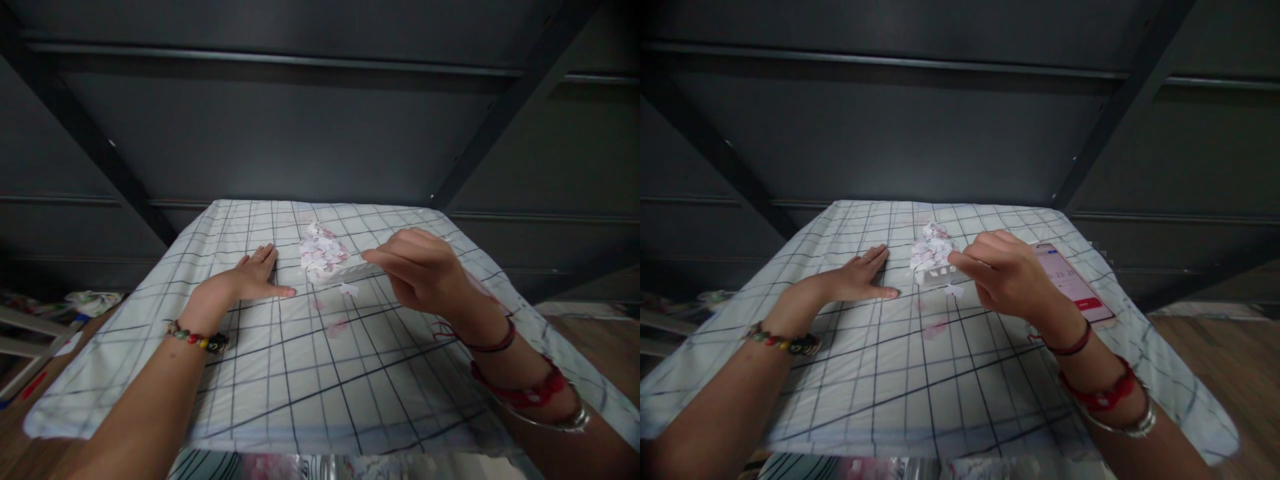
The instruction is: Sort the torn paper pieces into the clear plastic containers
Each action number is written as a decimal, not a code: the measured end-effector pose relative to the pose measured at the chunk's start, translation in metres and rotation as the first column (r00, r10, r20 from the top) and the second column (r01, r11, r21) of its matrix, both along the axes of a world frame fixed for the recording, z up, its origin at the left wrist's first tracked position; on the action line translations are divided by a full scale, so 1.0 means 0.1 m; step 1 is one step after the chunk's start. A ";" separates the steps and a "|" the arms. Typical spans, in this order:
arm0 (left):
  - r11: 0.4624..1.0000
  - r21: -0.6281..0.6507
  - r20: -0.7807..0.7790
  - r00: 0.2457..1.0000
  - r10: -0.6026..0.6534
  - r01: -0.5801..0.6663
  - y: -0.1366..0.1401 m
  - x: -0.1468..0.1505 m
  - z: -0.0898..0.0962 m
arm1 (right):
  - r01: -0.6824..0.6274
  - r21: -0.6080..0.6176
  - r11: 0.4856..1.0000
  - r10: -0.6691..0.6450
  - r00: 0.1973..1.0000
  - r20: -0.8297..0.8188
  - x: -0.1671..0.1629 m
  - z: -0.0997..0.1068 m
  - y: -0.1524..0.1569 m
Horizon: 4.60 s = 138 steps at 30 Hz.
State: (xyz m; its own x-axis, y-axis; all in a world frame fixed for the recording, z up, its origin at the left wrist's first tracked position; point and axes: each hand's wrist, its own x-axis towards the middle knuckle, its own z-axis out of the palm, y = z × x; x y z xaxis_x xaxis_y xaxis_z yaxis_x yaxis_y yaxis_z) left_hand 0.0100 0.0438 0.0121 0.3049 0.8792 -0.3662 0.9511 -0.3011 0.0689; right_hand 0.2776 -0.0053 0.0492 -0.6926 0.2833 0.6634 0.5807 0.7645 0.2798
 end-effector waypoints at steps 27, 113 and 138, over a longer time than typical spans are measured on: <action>1.000 0.006 -0.027 0.999 -0.026 0.026 0.01 -0.01 -0.02 | -0.043 0.018 0.999 0.044 0.996 -0.073 0.05 -0.01 0.00; 0.935 0.304 0.067 0.975 -0.213 0.184 -0.83 -0.32 -0.22 | 0.166 -0.262 0.951 -0.145 0.984 0.099 0.38 0.21 -0.62; 0.888 0.382 0.060 0.952 -0.301 0.257 -0.89 -0.39 -0.29 | 0.515 -0.244 0.822 -0.507 0.856 0.100 0.42 0.42 -0.32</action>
State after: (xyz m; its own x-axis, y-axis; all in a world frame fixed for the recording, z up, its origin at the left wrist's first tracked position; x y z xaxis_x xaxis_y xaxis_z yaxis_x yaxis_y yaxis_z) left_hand -0.0295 -0.0455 -0.0167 0.5774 0.8163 0.0167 0.8163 -0.5776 0.0051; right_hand 0.3197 -0.0375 0.0913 -0.4200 0.7565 0.5013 0.9024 0.4069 0.1420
